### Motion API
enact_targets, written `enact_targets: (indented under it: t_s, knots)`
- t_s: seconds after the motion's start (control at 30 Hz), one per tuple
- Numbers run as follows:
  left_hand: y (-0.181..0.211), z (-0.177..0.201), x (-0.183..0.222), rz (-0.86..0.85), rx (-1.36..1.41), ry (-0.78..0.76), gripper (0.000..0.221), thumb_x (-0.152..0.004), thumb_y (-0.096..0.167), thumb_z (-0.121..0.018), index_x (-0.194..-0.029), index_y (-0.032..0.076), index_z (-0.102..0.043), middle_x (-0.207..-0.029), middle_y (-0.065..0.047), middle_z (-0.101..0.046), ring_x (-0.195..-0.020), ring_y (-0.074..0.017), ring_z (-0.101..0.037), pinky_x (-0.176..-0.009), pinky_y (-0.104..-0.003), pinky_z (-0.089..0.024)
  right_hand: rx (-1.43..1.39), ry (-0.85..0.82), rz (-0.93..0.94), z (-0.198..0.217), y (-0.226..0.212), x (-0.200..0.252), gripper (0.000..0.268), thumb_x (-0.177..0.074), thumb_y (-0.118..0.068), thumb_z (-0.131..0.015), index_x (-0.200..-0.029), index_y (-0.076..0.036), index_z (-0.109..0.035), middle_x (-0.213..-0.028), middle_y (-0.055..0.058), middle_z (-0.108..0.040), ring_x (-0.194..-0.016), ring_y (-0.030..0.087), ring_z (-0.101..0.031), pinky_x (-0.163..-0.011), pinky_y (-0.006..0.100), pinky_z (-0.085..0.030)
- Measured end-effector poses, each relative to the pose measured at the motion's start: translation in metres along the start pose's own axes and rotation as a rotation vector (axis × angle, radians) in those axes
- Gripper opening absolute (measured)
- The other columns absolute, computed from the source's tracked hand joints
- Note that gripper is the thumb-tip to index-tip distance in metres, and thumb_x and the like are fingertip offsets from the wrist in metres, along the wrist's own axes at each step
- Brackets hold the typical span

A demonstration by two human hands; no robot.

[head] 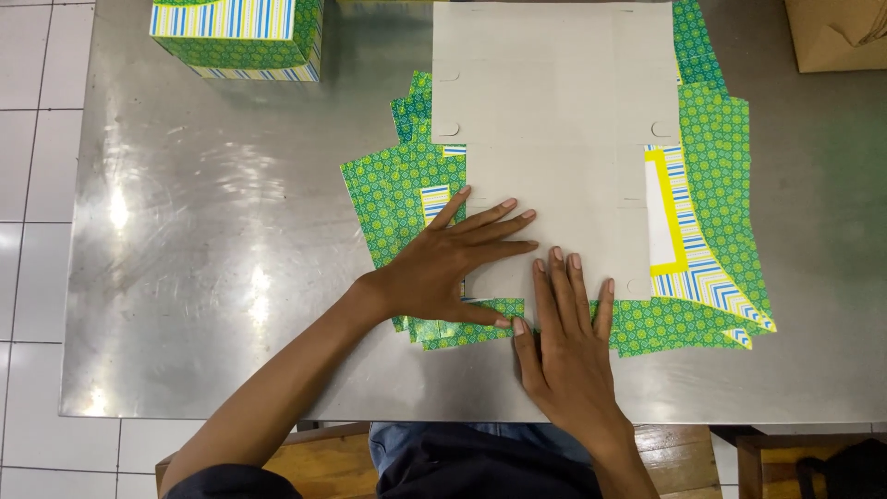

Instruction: The person folds a flat patterned cardboard sheet into a small rectangular box, tucks the flaps to secure the shape, and places the finished box on a stack. They then pick up another flat sheet and begin folding it in the same manner.

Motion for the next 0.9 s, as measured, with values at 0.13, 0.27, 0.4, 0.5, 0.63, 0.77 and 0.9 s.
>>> enact_targets:
  t_s: [0.13,0.27,0.4,0.5,0.63,0.77,0.9]
  knots:
    - [-0.0062,-0.0046,0.0011,-0.01,-0.031,-0.003,0.071,-0.096,0.054,-0.067,-0.154,0.017,-0.049,-0.168,-0.007,-0.031,-0.159,-0.0264,-0.022,-0.129,-0.06,-0.001,0.022,0.021,0.01,0.0003,0.0002,0.0003,0.063,-0.108,-0.032,-0.036,-0.162,-0.001,-0.024,-0.171,0.018,-0.02,-0.161,0.034,-0.013,-0.127,0.06,0.001]
    - [-0.0035,-0.002,0.0001,-0.011,-0.023,0.033,0.048,-0.106,0.036,-0.059,-0.15,0.017,-0.054,-0.166,-0.007,-0.036,-0.158,-0.0269,-0.027,-0.129,-0.06,-0.004,0.013,0.009,0.005,0.0001,0.001,0.0003,0.064,-0.108,-0.033,-0.036,-0.161,-0.001,-0.024,-0.171,0.019,-0.02,-0.16,0.034,-0.013,-0.127,0.06,0.001]
    - [-0.0033,-0.0021,0.0,0.001,-0.03,0.036,0.053,-0.103,0.042,-0.062,-0.149,0.017,-0.055,-0.166,-0.007,-0.036,-0.158,-0.0271,-0.027,-0.129,-0.06,-0.004,0.013,0.021,0.006,0.0017,0.0004,0.0005,0.063,-0.108,-0.033,-0.037,-0.161,-0.001,-0.024,-0.171,0.019,-0.021,-0.16,0.034,-0.013,-0.127,0.059,0.0]
    - [-0.0042,-0.0031,0.0001,0.002,-0.035,0.023,0.066,-0.097,0.051,-0.068,-0.151,0.018,-0.053,-0.167,-0.006,-0.035,-0.158,-0.0266,-0.026,-0.129,-0.06,-0.004,0.002,0.016,-0.001,0.0024,0.0002,0.0005,0.063,-0.108,-0.033,-0.036,-0.161,-0.001,-0.024,-0.171,0.019,-0.02,-0.16,0.034,-0.013,-0.127,0.059,0.001]
    - [-0.0023,-0.0016,-0.0006,-0.005,-0.037,0.0,0.085,-0.085,0.061,-0.077,-0.153,0.018,-0.05,-0.167,-0.006,-0.033,-0.159,-0.0277,-0.024,-0.129,-0.061,-0.001,-0.011,0.008,-0.001,0.0012,0.0015,0.0002,0.064,-0.108,-0.033,-0.036,-0.162,-0.002,-0.022,-0.172,0.018,-0.018,-0.161,0.033,-0.011,-0.127,0.059,0.002]
    - [-0.0013,-0.0012,-0.0009,-0.005,-0.045,-0.011,0.092,-0.081,0.065,-0.079,-0.153,0.017,-0.049,-0.168,-0.007,-0.033,-0.159,-0.0282,-0.024,-0.129,-0.062,-0.001,-0.018,0.007,-0.004,0.0005,0.0024,0.0003,0.064,-0.108,-0.033,-0.035,-0.162,-0.001,-0.022,-0.172,0.018,-0.018,-0.161,0.033,-0.011,-0.127,0.059,0.003]
    - [-0.0017,-0.0012,-0.001,0.01,-0.021,-0.004,0.089,-0.082,0.063,-0.079,-0.153,0.018,-0.05,-0.167,-0.006,-0.034,-0.159,-0.0274,-0.025,-0.129,-0.061,-0.001,-0.023,-0.003,-0.007,0.0015,0.0022,-0.0001,0.064,-0.108,-0.033,-0.034,-0.162,-0.001,-0.022,-0.172,0.018,-0.017,-0.161,0.033,-0.01,-0.127,0.058,0.003]
Point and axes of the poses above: each hand's wrist, its own x-axis away from the middle knuckle, its own z-axis out of the back of the hand, y = z × x, the point moved 6 cm from there along -x, towards the middle knuckle
